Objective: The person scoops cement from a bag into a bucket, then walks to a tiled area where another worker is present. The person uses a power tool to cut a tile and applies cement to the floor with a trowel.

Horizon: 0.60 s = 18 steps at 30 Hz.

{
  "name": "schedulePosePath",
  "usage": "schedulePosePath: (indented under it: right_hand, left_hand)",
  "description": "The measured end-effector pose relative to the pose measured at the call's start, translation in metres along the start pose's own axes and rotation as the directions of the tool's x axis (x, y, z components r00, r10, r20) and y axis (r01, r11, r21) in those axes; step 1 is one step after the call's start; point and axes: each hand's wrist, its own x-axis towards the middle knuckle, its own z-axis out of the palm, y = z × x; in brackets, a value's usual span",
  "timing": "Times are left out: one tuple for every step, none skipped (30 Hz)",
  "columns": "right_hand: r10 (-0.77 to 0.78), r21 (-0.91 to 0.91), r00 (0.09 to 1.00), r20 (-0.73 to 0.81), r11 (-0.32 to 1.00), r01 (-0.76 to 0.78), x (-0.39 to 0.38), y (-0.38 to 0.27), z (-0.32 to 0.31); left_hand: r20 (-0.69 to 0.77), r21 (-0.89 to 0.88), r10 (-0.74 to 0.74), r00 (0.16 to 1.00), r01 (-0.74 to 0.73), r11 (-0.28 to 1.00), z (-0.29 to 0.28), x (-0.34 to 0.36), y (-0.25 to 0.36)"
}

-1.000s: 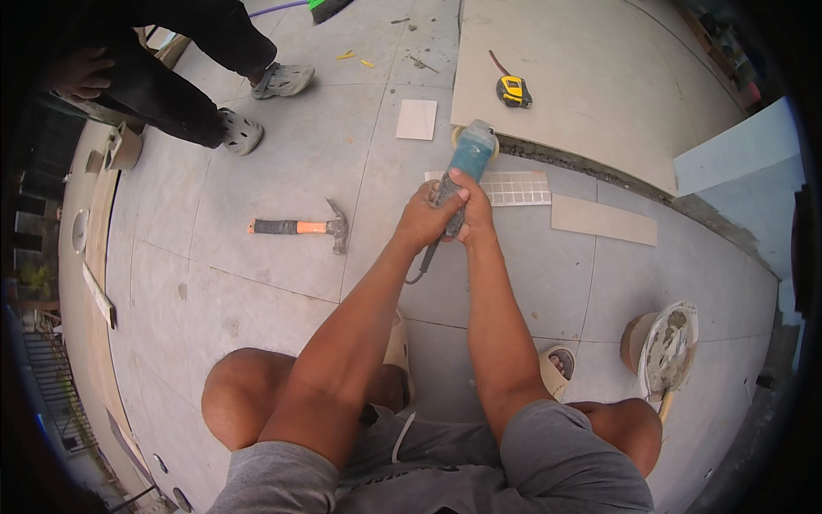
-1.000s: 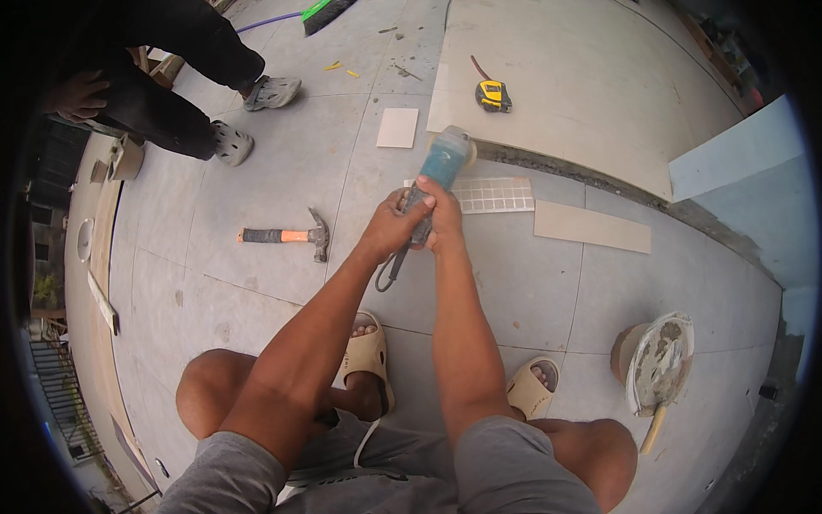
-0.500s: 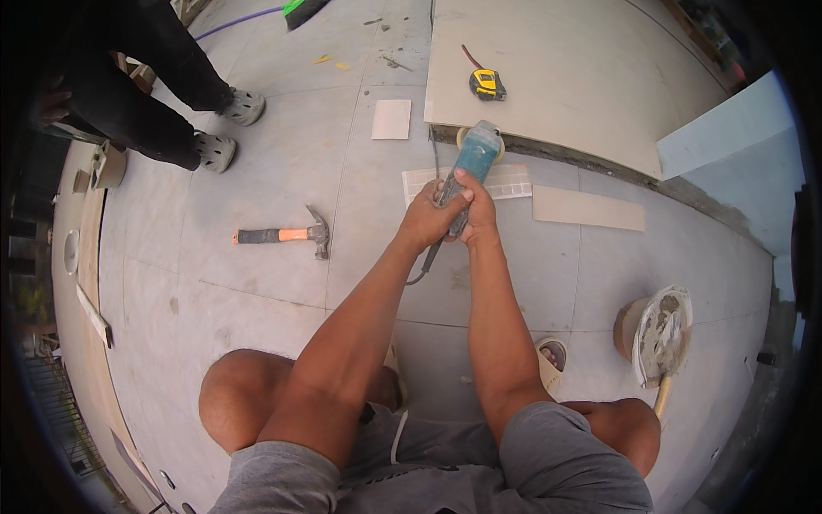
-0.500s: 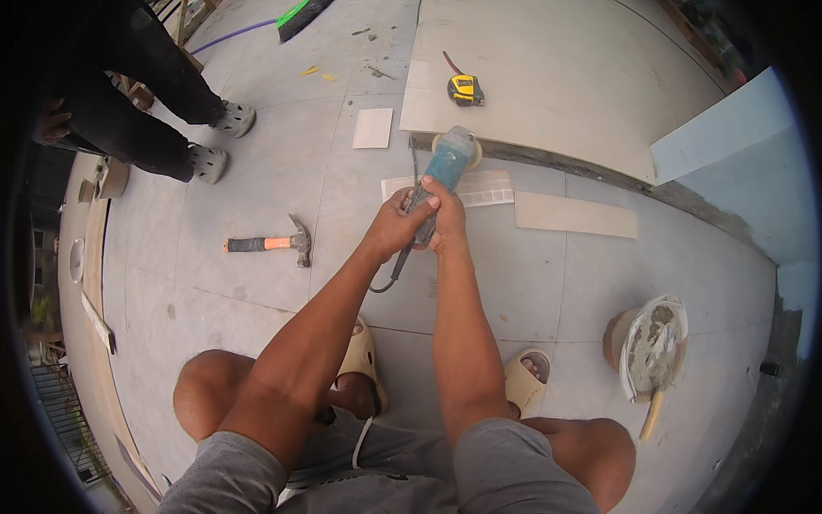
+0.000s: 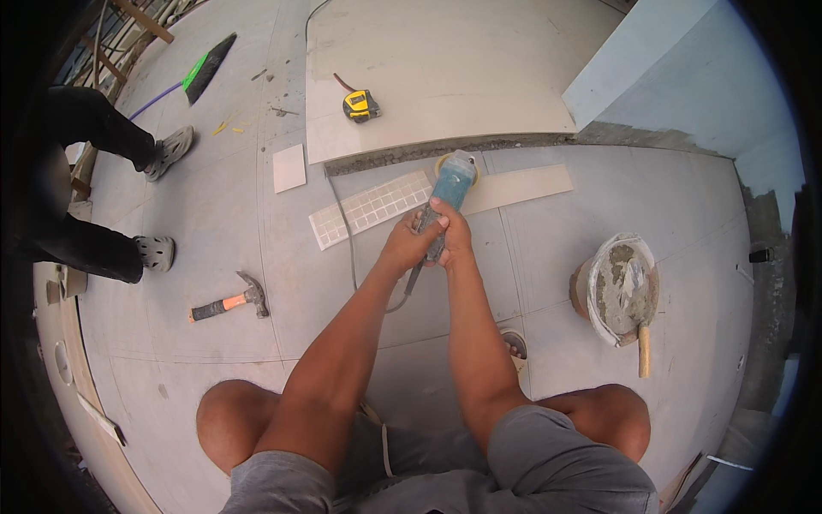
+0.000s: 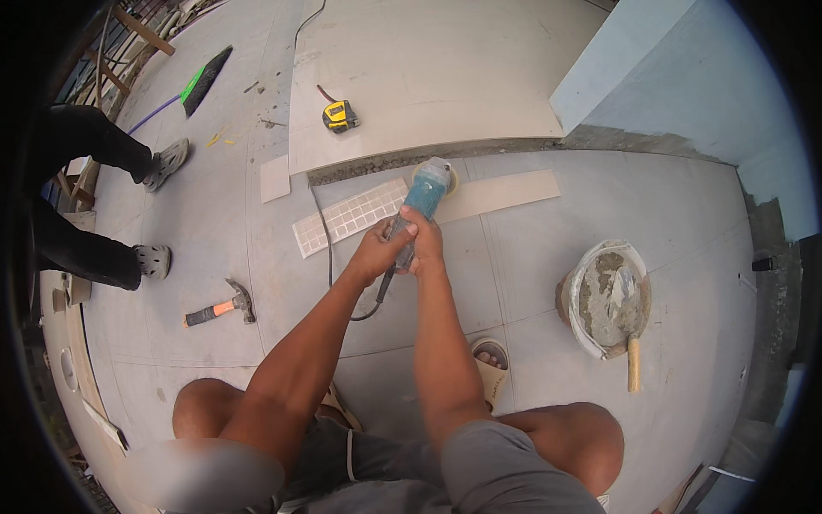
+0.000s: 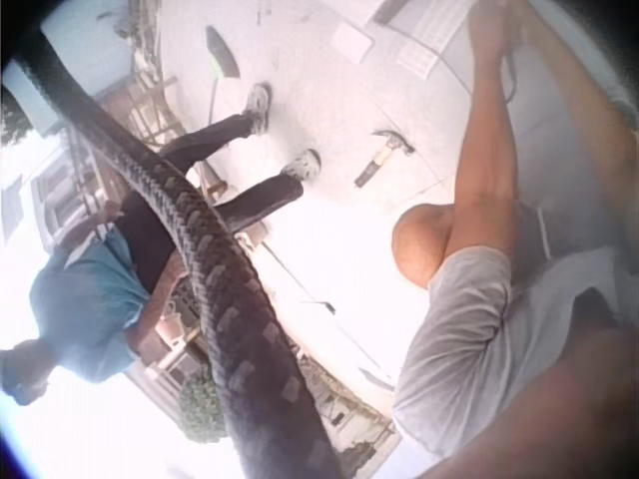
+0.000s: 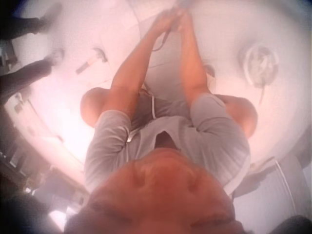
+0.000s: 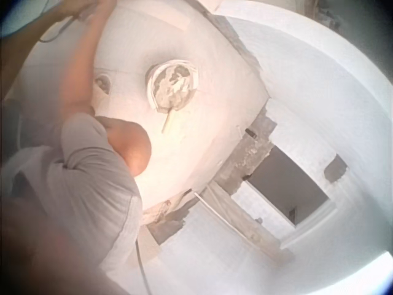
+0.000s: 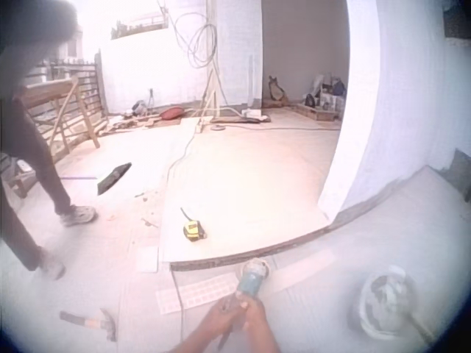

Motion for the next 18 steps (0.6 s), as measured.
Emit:
schedulePosePath:
  right_hand:
    - [-0.006,0.027,1.0,-0.007,1.0,0.006,-0.002,-0.011,-0.009]
    - [-0.022,0.018,0.999,-0.039,1.0,0.022,-0.001,-0.021,-0.02]
    - [-0.036,0.007,0.997,-0.07,0.999,0.036,0.002,-0.032,-0.031]
    - [-0.059,-0.001,0.993,-0.103,0.998,0.059,0.004,-0.045,-0.044]
    - [-0.092,0.025,0.989,-0.118,0.995,0.095,0.004,-0.057,-0.056]
    - [-0.123,0.05,0.984,-0.132,0.99,0.13,0.003,-0.068,-0.068]
    - [-0.156,0.086,0.978,-0.138,0.982,0.169,0.006,-0.081,-0.074]
    - [-0.178,0.103,0.973,-0.149,0.976,0.194,0.008,-0.093,-0.08]
    - [-0.198,0.118,0.967,-0.16,0.969,0.218,0.01,-0.105,-0.085]
    - [-0.2,0.123,0.964,-0.176,0.967,0.223,0.008,-0.111,-0.092]
    - [-0.187,0.159,0.966,-0.18,0.963,0.216,0.008,-0.117,-0.097]
    - [-0.174,0.194,0.967,-0.185,0.958,0.209,0.01,-0.124,-0.102]
    - [-0.175,0.224,0.968,-0.18,0.951,0.214,0.015,-0.133,-0.104]
    - [-0.198,0.209,0.962,-0.186,0.949,0.236,0.018,-0.142,-0.107]
    - [-0.22,0.194,0.957,-0.192,0.947,0.257,0.02,-0.151,-0.11]
    - [-0.236,0.173,0.95,-0.206,0.946,0.273,0.021,-0.154,-0.119]
    - [-0.239,0.176,0.952,-0.191,0.946,0.273,0.025,-0.156,-0.127]
    - [-0.241,0.18,0.954,-0.176,0.945,0.272,0.031,-0.159,-0.134]
  left_hand:
    - [0.031,0.006,0.021,0.999,-0.021,1.0,0.012,0.008,0.0]
    - [0.057,0.019,0.025,0.998,-0.026,0.999,0.025,0.016,0.0]
    - [0.08,0.03,0.028,0.996,-0.031,0.999,0.037,0.024,0.001]
    - [0.112,0.044,0.036,0.993,-0.041,0.998,0.053,0.031,0.007]
    - [0.147,0.061,0.013,0.989,-0.022,0.998,0.069,0.036,0.013]
    - [0.179,0.078,-0.01,0.984,-0.004,0.997,0.085,0.039,0.018]
    - [0.206,0.108,-0.029,0.978,0.007,0.994,0.099,0.043,0.03]
    - [0.209,0.144,-0.013,0.978,-0.017,0.989,0.111,0.048,0.039]
    - [0.212,0.177,0.004,0.977,-0.042,0.983,0.124,0.053,0.048]
    - [0.207,0.198,0.008,0.978,-0.05,0.979,0.134,0.053,0.051]
    - [0.223,0.209,-0.015,0.975,-0.032,0.977,0.142,0.057,0.056]
    - [0.239,0.22,-0.04,0.97,-0.014,0.975,0.15,0.063,0.06]
    - [0.259,0.228,-0.047,0.965,-0.014,0.974,0.155,0.072,0.063]
    - [0.253,0.206,0.016,0.967,-0.07,0.976,0.161,0.081,0.061]
    - [0.246,0.185,0.078,0.966,-0.126,0.975,0.168,0.092,0.058]
    - [0.24,0.156,0.132,0.962,-0.172,0.973,0.175,0.097,0.051]
    - [0.246,0.163,0.149,0.958,-0.192,0.968,0.181,0.103,0.045]
    - [0.253,0.17,0.165,0.953,-0.212,0.962,0.185,0.111,0.041]
